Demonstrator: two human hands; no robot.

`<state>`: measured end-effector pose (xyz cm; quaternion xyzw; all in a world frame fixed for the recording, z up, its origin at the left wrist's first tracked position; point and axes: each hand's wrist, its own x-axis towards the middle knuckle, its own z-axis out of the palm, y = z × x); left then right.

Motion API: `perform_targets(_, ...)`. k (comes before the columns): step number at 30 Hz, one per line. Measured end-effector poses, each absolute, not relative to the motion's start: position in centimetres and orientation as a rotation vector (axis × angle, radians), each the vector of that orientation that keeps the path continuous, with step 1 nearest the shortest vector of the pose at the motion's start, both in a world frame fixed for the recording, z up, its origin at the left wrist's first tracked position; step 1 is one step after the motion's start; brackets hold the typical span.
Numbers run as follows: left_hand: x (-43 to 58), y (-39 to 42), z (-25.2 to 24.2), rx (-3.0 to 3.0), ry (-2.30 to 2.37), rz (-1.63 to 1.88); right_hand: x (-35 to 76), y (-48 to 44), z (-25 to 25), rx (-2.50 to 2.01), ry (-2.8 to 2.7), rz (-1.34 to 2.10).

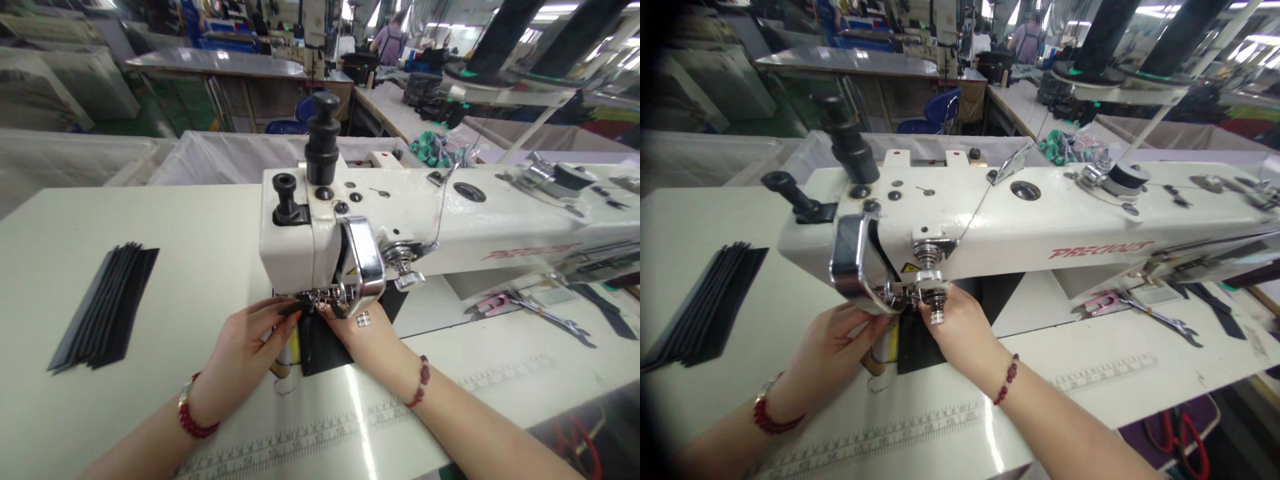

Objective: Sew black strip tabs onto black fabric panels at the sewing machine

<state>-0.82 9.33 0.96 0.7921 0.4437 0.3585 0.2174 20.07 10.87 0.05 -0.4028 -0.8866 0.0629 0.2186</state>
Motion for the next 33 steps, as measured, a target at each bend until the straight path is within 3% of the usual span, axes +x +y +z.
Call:
perform_targets(7, -1.3, 8.7, 0.4, 2.680, 0.970, 0.874, 20.1, 10.4, 0.7, -1.149, -2.442, 0.120)
perform_targets(15, -0.5, 7.7, 0.0, 3.092, 0.978, 0.682, 19.7, 10.6, 0.5, -1.195, -2.415, 0.109)
perform_targets(26, 0.2, 6.8, -0.1, 3.084, 1.058, 0.597, 21.5, 11.6, -2.8, -1.123, -2.241, 0.287)
perform_targets(33, 0.1, 6.9, -0.1, 3.101, 1.044, 0.627, 21.3, 12.0, -1.4, -1.160, -2.356, 0.443)
